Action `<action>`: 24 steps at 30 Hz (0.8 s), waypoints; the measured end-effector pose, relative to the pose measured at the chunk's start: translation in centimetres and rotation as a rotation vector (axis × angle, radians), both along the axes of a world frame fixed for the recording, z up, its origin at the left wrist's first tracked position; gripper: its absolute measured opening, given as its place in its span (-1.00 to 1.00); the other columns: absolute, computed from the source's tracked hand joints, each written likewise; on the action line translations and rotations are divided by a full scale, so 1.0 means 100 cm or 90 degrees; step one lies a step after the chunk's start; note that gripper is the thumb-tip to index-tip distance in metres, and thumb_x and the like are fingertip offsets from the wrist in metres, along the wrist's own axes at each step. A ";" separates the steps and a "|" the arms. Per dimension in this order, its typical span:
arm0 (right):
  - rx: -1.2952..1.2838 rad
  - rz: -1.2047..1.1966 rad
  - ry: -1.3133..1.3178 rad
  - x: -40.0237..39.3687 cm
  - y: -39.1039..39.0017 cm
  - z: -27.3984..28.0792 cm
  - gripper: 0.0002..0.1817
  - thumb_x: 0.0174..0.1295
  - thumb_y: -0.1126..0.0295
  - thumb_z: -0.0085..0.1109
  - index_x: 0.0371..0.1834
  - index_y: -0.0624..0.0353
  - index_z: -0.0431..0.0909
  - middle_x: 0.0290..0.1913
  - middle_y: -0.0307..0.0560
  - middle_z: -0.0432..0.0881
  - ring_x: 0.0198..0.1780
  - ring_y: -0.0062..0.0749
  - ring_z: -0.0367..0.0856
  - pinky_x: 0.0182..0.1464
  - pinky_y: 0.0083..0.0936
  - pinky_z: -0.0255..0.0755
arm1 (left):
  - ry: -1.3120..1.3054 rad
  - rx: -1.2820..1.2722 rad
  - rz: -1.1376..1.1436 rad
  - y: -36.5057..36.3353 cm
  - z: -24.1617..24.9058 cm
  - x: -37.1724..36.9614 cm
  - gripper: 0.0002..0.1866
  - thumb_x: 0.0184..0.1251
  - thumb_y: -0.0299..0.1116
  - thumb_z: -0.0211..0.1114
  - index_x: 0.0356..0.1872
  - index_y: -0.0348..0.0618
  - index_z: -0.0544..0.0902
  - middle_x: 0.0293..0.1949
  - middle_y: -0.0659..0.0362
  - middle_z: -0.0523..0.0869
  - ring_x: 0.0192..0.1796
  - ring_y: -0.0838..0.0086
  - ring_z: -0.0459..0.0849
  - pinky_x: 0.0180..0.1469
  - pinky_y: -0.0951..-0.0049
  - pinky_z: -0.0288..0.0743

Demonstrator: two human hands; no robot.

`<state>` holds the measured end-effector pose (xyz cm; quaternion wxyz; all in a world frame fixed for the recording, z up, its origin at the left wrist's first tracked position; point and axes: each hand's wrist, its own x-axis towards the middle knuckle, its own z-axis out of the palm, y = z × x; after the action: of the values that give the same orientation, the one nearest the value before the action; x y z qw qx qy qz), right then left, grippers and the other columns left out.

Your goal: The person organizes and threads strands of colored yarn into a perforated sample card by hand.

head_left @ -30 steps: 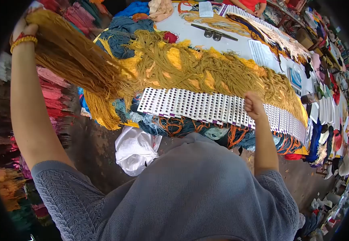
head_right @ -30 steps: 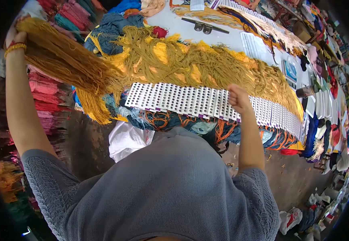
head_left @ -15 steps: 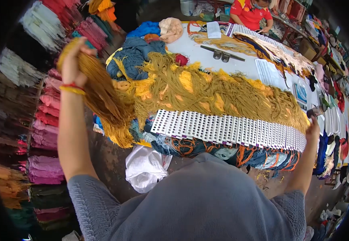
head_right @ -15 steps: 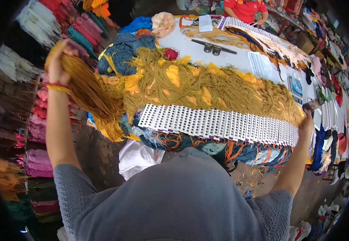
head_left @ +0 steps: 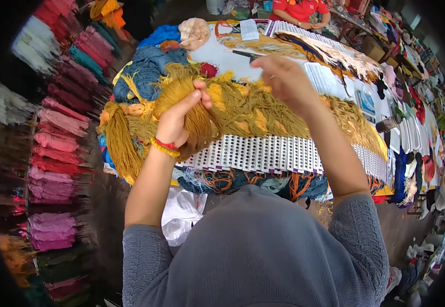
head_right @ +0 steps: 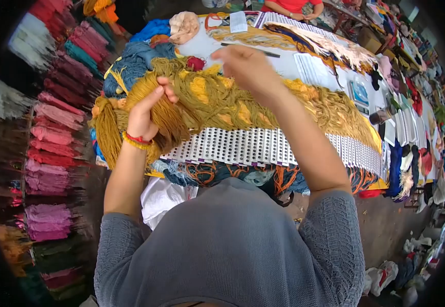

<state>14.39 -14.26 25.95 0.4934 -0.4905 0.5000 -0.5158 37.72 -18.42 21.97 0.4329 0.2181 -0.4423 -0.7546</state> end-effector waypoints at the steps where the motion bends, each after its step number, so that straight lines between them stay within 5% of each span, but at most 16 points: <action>1: -0.103 0.024 0.068 0.015 -0.005 -0.017 -0.68 0.12 0.19 0.09 -0.17 0.18 0.50 -0.48 -0.33 0.44 -0.52 -0.76 0.31 -0.53 -0.77 0.17 | -0.026 -0.100 0.008 -0.009 0.005 0.000 -0.79 0.23 -0.42 0.07 -0.14 -0.26 0.48 -0.32 0.18 0.56 -0.24 0.50 0.52 -0.11 0.52 0.37; 3: -0.187 0.108 0.240 0.042 -0.007 -0.020 -0.49 -0.04 0.13 0.25 -0.06 0.21 0.45 -0.24 -0.16 0.51 -0.17 -0.61 0.43 -0.18 -0.62 0.33 | -0.048 -0.160 0.038 -0.014 0.029 -0.003 -0.77 0.20 -0.41 0.10 -0.16 -0.27 0.52 -0.21 0.15 0.59 -0.12 0.49 0.53 0.01 0.48 0.34; 5: -0.294 0.032 0.309 0.069 -0.021 -0.020 -0.33 -0.20 -0.02 0.31 -0.10 0.27 0.45 -0.24 0.00 0.55 -0.13 -0.31 0.51 -0.06 -0.41 0.35 | -0.125 -0.340 0.068 -0.028 0.058 -0.005 -0.70 0.24 -0.33 0.05 -0.05 -0.23 0.47 -0.11 0.18 0.55 -0.01 0.49 0.47 0.06 0.46 0.30; 6: -0.356 0.010 0.314 0.080 -0.027 -0.009 -0.31 -0.24 -0.04 0.32 -0.12 0.29 0.44 -0.24 0.03 0.55 -0.14 -0.26 0.52 -0.05 -0.38 0.35 | -0.149 -0.326 0.059 -0.019 0.085 -0.009 -0.68 0.25 -0.30 0.04 -0.01 -0.21 0.46 -0.03 0.17 0.52 0.02 0.49 0.46 0.06 0.43 0.31; 7: -0.421 -0.015 0.320 0.087 -0.034 0.008 -0.29 -0.28 -0.05 0.33 -0.14 0.31 0.44 -0.25 0.06 0.55 -0.14 -0.22 0.53 -0.05 -0.34 0.35 | -0.150 -0.326 0.051 -0.022 0.103 -0.010 -0.62 0.28 -0.29 -0.01 0.04 -0.32 0.38 -0.18 0.21 0.53 -0.15 0.53 0.50 0.05 0.42 0.30; 9: -0.543 -0.053 0.404 0.093 -0.056 0.026 -0.39 -0.10 0.01 0.25 -0.08 0.26 0.42 -0.29 -0.12 0.54 -0.35 -0.52 0.48 -0.28 -0.60 0.36 | -0.211 -0.426 0.070 -0.028 0.139 -0.013 -0.61 0.23 -0.26 0.06 0.01 -0.28 0.40 -0.17 0.20 0.53 -0.12 0.52 0.49 0.04 0.43 0.31; 10: -0.618 -0.075 0.388 0.102 -0.067 0.040 -0.40 -0.04 0.12 0.23 0.03 0.21 0.33 -0.31 -0.08 0.55 -0.34 -0.45 0.51 -0.29 -0.53 0.40 | -0.249 -0.496 0.092 -0.029 0.154 -0.015 -0.61 0.20 -0.24 0.10 -0.01 -0.27 0.41 -0.16 0.20 0.53 -0.11 0.52 0.49 0.04 0.43 0.32; 14: -0.430 -0.001 0.297 0.099 -0.056 0.098 -0.60 -0.06 0.30 0.17 -0.13 0.25 0.43 -0.30 0.00 0.58 -0.23 -0.32 0.55 -0.15 -0.44 0.40 | -0.281 -0.636 0.112 -0.040 0.194 -0.021 -0.58 0.11 -0.18 0.25 -0.07 -0.20 0.46 -0.14 0.19 0.51 -0.07 0.50 0.46 0.03 0.45 0.35; 17: -0.436 -0.019 0.275 0.083 -0.063 0.106 -0.71 -0.07 0.35 0.05 -0.28 0.26 0.51 -0.46 -0.02 0.59 -0.35 -0.37 0.57 -0.27 -0.46 0.39 | -0.046 -0.370 -0.178 -0.069 0.201 -0.005 -0.60 0.15 -0.21 0.23 -0.04 -0.16 0.44 -0.09 0.19 0.52 -0.02 0.50 0.45 0.04 0.42 0.32; 19: -0.299 -0.095 0.358 0.081 -0.051 0.125 -0.70 -0.09 0.35 0.03 -0.26 0.26 0.51 -0.48 0.03 0.58 -0.39 -0.33 0.57 -0.29 -0.46 0.39 | 0.209 -0.086 -0.373 -0.073 0.197 0.000 -0.65 0.20 -0.16 0.15 -0.08 -0.15 0.47 -0.11 0.17 0.55 -0.02 0.48 0.48 0.02 0.42 0.32; 20: -0.382 -0.078 0.362 0.076 -0.049 0.125 -0.69 -0.09 0.34 0.03 -0.27 0.26 0.50 -0.49 0.04 0.58 -0.40 -0.31 0.57 -0.29 -0.46 0.39 | 0.308 0.069 -0.453 -0.072 0.196 0.001 -0.66 0.22 -0.13 0.12 -0.10 -0.14 0.48 -0.11 0.17 0.56 -0.02 0.47 0.49 0.01 0.42 0.31; 23: -0.453 -0.060 0.415 0.071 -0.041 0.128 -0.68 -0.12 0.32 0.03 -0.31 0.30 0.49 -0.45 0.16 0.57 -0.36 -0.14 0.58 -0.27 -0.38 0.41 | 0.130 -0.494 -0.214 -0.071 0.191 -0.006 -0.50 0.16 0.06 0.10 -0.19 -0.25 0.49 -0.16 0.09 0.59 -0.01 0.33 0.49 0.07 0.29 0.29; 24: -0.458 -0.059 0.431 0.071 -0.041 0.123 -0.68 -0.13 0.32 0.03 -0.32 0.30 0.50 -0.43 0.18 0.57 -0.35 -0.11 0.58 -0.25 -0.37 0.41 | 0.195 -0.428 -0.161 -0.069 0.185 -0.009 -0.48 0.15 0.07 0.09 -0.21 -0.29 0.49 -0.19 0.06 0.59 -0.03 0.28 0.50 0.08 0.25 0.29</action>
<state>21.47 -18.34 38.24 0.0795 -0.7471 0.4438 -0.4884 36.86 -25.34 40.48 0.4450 -0.1074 -0.6184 -0.6388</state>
